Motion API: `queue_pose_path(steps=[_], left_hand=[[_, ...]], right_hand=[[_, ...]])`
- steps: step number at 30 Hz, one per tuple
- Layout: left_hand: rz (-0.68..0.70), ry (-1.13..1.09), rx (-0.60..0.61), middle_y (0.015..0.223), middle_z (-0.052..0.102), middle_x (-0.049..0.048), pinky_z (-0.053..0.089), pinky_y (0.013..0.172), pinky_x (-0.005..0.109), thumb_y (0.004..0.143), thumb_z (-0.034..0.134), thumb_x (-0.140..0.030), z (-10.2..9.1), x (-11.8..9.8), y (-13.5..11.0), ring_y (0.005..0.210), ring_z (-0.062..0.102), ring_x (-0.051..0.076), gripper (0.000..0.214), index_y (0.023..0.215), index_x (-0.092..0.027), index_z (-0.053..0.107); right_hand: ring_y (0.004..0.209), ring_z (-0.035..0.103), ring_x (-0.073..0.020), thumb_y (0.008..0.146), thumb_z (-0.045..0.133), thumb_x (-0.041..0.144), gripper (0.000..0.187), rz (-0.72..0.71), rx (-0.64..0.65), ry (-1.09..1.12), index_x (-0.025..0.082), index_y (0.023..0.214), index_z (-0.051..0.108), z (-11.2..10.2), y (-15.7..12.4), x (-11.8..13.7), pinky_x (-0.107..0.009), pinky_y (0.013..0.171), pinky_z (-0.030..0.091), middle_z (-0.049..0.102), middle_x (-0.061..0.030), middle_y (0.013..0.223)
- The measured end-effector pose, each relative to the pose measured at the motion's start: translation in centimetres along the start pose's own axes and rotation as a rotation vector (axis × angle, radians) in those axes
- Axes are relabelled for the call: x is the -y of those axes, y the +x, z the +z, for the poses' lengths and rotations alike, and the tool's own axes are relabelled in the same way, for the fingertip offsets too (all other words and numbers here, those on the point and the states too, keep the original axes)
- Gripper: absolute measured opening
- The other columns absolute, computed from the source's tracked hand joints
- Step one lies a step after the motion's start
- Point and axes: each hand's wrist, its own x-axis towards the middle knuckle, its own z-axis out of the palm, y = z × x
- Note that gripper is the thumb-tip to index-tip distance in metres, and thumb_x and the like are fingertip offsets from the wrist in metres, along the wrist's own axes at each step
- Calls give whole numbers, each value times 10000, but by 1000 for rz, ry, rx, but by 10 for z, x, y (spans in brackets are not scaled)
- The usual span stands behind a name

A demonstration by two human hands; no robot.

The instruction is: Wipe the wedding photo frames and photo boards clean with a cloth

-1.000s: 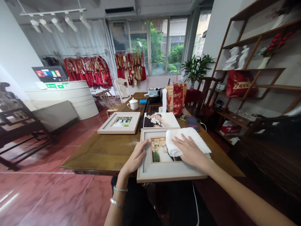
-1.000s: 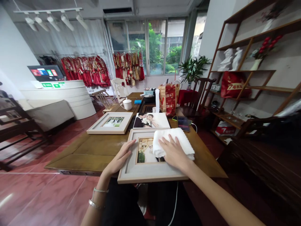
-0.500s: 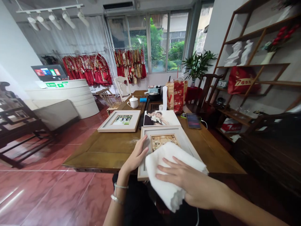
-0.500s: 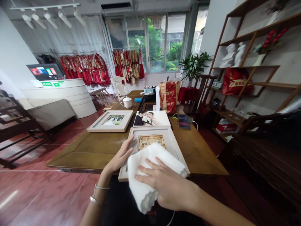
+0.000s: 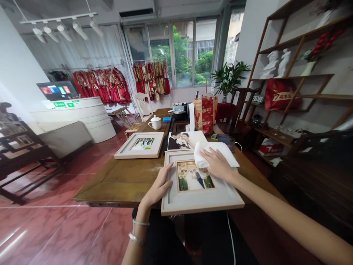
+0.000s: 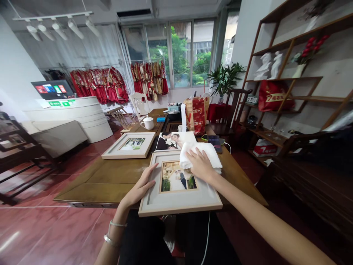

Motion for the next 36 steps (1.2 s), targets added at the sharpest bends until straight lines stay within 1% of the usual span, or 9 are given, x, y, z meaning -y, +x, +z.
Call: queue_pose_path(steps=[3,5,11,16,19,22,25,29,36], left_hand=[[-3,3,2,1501,286,64,108,1178,428,862,430,-154,0,1,0,1402,201,243,589,1430,-225,293],[-7,3,7,1506,276,70,107,1177,429,865,430,-158,0,2,0,1404,197,243,586,1431,-215,288],[5,-9,-8,1511,272,64,114,1176,428,885,418,-171,1,5,-1,1399,210,237,570,1433,-228,273],[-5,-22,-4,1513,265,55,108,1179,415,868,410,-140,2,6,-2,1406,197,223,593,1436,-231,266],[-12,-32,10,1517,261,50,107,1180,412,859,408,-134,1,4,-2,1409,190,224,601,1436,-231,269],[-16,-34,18,1511,272,51,108,1180,416,854,408,-131,0,3,-1,1408,193,225,598,1429,-231,279],[-16,-25,12,1489,305,60,115,1178,419,843,415,-122,-1,2,-1,1396,215,229,580,1405,-222,316],[4,-12,15,1442,360,66,147,1170,416,834,425,-120,-1,3,0,1368,263,232,536,1359,-218,375],[27,27,20,1384,384,79,197,1146,409,853,428,-154,-1,5,2,1325,301,242,397,1244,-205,478]], right_hand=[[1377,201,-381,671,445,25,746,-34,-2,23,71,1412,369,2,17,14,-580,1089,172,349,-165,1474],[1376,221,-363,648,446,14,764,-118,41,47,113,1404,396,2,11,27,-569,1092,187,372,-121,1470],[1406,168,-267,549,435,-2,917,-455,253,242,231,1432,349,-20,-66,54,-493,1136,166,328,-8,1497],[1399,199,-231,548,393,-27,900,-269,366,232,238,1408,399,-41,-101,42,-450,1147,182,381,21,1466],[1394,199,-296,591,412,-13,820,-115,314,134,166,1391,432,-33,-82,25,-510,1136,169,410,-42,1449],[1364,255,-367,624,424,-6,758,-53,117,117,118,1371,457,-15,-41,12,-564,1095,215,439,-104,1426],[1346,304,-358,650,405,-11,725,-114,-6,166,84,1367,448,-3,7,10,-545,1077,253,457,-133,1410],[1388,237,-263,649,410,-28,764,-323,-4,211,178,1385,427,3,56,32,-498,1120,173,431,-47,1441],[1387,242,-231,650,426,-20,738,-534,56,247,199,1353,468,13,71,64,-501,1123,135,422,-38,1448]])
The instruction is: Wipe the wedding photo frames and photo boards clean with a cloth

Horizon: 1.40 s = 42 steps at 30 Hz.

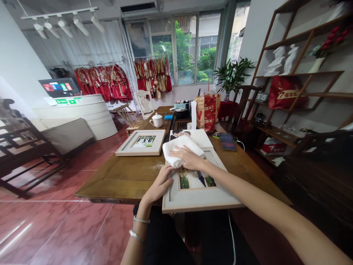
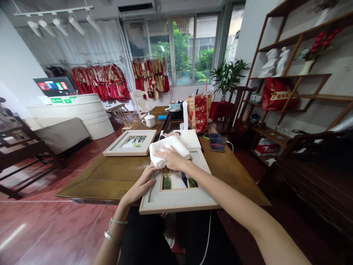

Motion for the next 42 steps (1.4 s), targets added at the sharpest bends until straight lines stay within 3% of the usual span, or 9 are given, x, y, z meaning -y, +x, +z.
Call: queue_pose_path(steps=[6,10,15,20,23,29,32,36,42], left_hand=[[53,-8,12,1272,463,78,220,1129,424,876,407,-162,-1,-2,1,1264,372,239,344,1188,-227,536],[62,-12,7,1266,467,81,226,1127,421,879,401,-164,-1,0,1,1263,374,238,329,1173,-225,537],[65,-26,7,1271,456,79,222,1124,405,870,395,-145,-1,1,1,1262,368,229,329,1166,-216,519],[52,-41,-11,1236,471,80,226,1117,418,841,416,-128,0,1,2,1253,366,239,313,1130,-202,510],[16,-47,-41,1258,454,79,227,1119,425,826,434,-124,1,0,1,1265,353,244,339,1151,-202,488],[-17,-38,-56,1311,428,87,219,1131,406,829,430,-132,3,2,0,1282,343,232,434,1257,-202,422],[-22,-28,-47,1342,418,79,197,1145,405,826,422,-126,2,2,-1,1306,323,229,465,1283,-211,424],[-38,-26,-37,1366,409,67,185,1155,418,818,421,-120,1,-1,-1,1324,306,233,493,1300,-221,419],[-55,-37,-32,1377,407,73,173,1162,417,824,431,-133,0,-2,-1,1339,297,239,473,1290,-210,428]], right_hand=[[1388,241,-225,591,417,-18,792,71,27,-39,194,1353,470,-9,-64,-7,-482,1127,141,433,-29,1442],[1383,251,-225,590,420,-8,799,314,-10,-138,209,1358,465,-16,-103,-18,-486,1125,144,446,-23,1433],[1372,258,-291,646,407,8,732,442,-56,-153,107,1370,441,-18,-95,-19,-516,1106,177,414,-91,1449],[1373,256,-301,646,410,-1,757,344,7,-85,144,1388,418,-6,-62,14,-547,1093,191,407,-66,1456],[1372,255,-316,641,413,7,770,280,52,-45,145,1399,400,1,-61,43,-568,1079,216,391,-70,1465],[1387,238,-272,576,401,6,849,144,184,125,184,1405,398,-18,-117,94,-518,1112,202,396,-36,1463],[1378,269,-242,549,404,12,870,199,211,135,213,1395,420,-32,-149,106,-474,1125,212,415,-13,1450],[1367,284,-298,581,429,14,775,394,211,-69,178,1334,509,-38,-161,89,-545,1131,139,486,-66,1394],[1392,207,-307,646,406,-3,776,548,65,-225,190,1398,413,-30,-126,6,-581,1107,154,390,-32,1464]])
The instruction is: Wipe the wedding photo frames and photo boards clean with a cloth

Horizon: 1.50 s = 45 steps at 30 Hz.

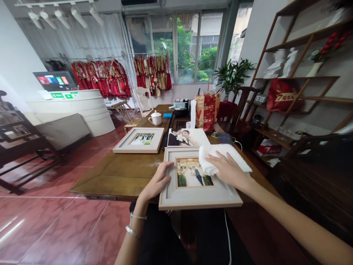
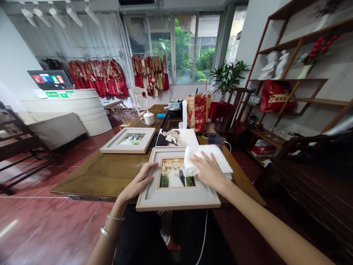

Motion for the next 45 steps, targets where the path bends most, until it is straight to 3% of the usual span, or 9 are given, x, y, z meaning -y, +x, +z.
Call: queue_pose_path(steps=[4,7,14,19,22,28,34,40,45], left_hand=[[9,9,-10,1374,413,70,182,1159,423,840,426,-141,1,2,0,1336,302,235,464,1297,-222,429],[24,19,-6,1364,420,70,188,1157,420,846,423,-143,1,3,1,1329,307,230,465,1304,-225,429],[27,4,-8,1361,413,78,175,1161,409,848,421,-147,2,4,1,1328,307,229,456,1299,-210,421],[7,-9,3,1379,399,76,158,1166,409,830,424,-135,1,2,1,1342,289,236,471,1296,-209,419],[0,-13,8,1386,396,73,154,1168,410,824,424,-126,0,1,1,1346,286,238,483,1299,-211,416],[7,-4,19,1386,401,71,158,1169,400,834,424,-132,0,1,1,1343,293,232,474,1302,-205,411],[14,11,14,1384,402,76,167,1166,404,852,418,-141,0,2,1,1340,300,228,454,1301,-206,409],[29,24,5,1391,392,86,163,1166,405,872,406,-161,2,5,1,1345,291,226,440,1310,-199,394],[19,21,13,1400,381,93,156,1168,401,861,406,-150,1,6,2,1355,280,225,456,1315,-191,384]], right_hand=[[1399,161,-333,656,410,-2,766,9,-56,40,152,1406,397,9,36,-6,-598,1091,162,362,-76,1478],[1391,176,-354,636,431,9,765,-19,-39,51,147,1388,428,14,33,11,-602,1092,148,388,-82,1463],[1401,200,-229,556,405,-4,867,-390,227,392,278,1375,447,-13,-56,61,-467,1145,152,402,45,1451],[1392,234,-213,590,380,-16,848,-275,308,377,356,1347,466,-30,-89,46,-457,1128,222,399,89,1446],[1396,220,-240,599,383,-16,813,-150,240,225,286,1347,485,-21,-68,24,-495,1134,178,430,45,1433],[1406,165,-288,625,433,5,808,-35,-15,81,221,1403,407,5,13,-12,-533,1120,158,367,-8,1477],[1405,146,-323,654,463,39,779,-31,-78,96,209,1412,394,13,46,-10,-560,1111,143,354,-32,1485],[1406,180,-260,566,451,13,841,-269,84,236,248,1373,454,3,-23,25,-503,1145,96,406,16,1452],[1396,221,-244,616,454,36,803,-377,256,432,348,1356,460,-27,-84,49,-466,1127,221,411,75,1440]])
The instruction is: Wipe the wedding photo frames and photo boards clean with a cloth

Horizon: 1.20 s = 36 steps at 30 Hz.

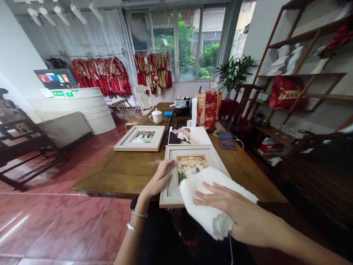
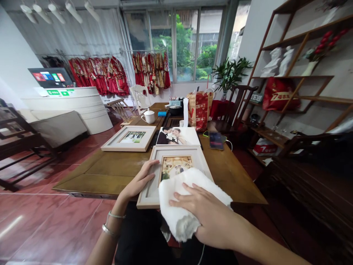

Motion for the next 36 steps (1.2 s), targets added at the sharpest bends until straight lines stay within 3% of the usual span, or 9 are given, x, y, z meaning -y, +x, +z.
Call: queue_pose_path(steps=[4,9,14,17,21,29,32,36], left_hand=[[-26,2,20,1420,378,85,153,1172,391,855,418,-141,-4,-4,0,1365,281,216,468,1318,-195,383],[-18,0,-21,1383,454,81,233,1145,400,849,454,-143,-7,-9,3,1317,375,220,448,1292,-203,422],[26,39,-33,1362,468,98,262,1130,418,838,474,-155,-7,-6,7,1301,398,242,425,1262,-188,490],[47,54,13,1428,395,96,206,1155,431,865,440,-188,-7,-3,6,1361,311,252,419,1280,-193,498],[63,66,53,1491,317,76,149,1171,458,850,424,-183,-7,1,4,1414,193,269,462,1308,-199,484],[106,125,70,1511,296,80,131,1172,480,849,423,-160,-7,9,7,1426,161,262,514,1362,-197,424],[112,138,76,1508,303,73,128,1176,472,846,407,-138,-7,10,7,1426,162,251,525,1368,-198,418],[104,130,76,1506,309,62,126,1177,470,840,402,-124,-8,8,7,1424,170,251,546,1379,-215,408]], right_hand=[[1392,230,-249,574,424,-3,848,93,29,-81,336,1350,472,-7,6,-5,-474,1128,222,412,76,1439],[1391,219,-293,602,434,1,795,233,-201,-327,224,1364,473,-14,49,-67,-508,1129,180,430,-7,1438],[1397,197,-292,630,425,6,798,278,-314,-394,224,1397,419,-24,82,-111,-516,1111,209,394,-16,1463],[1394,202,-306,634,438,16,786,290,-317,-407,192,1400,415,-22,90,-107,-528,1114,188,396,-41,1462],[1388,211,-323,602,441,3,804,267,-257,-429,160,1391,428,-11,85,-83,-541,1118,159,405,-64,1456],[1406,187,-217,522,406,-12,932,36,-19,-230,300,1400,400,0,21,-29,-461,1147,162,359,63,1474],[1397,219,-202,520,397,-14,927,63,-27,-229,313,1387,417,-1,13,-31,-455,1143,181,381,69,1462],[1383,255,-246,578,425,6,819,181,-169,-346,215,1369,462,-9,37,-63,-480,1136,176,429,-15,1441]])
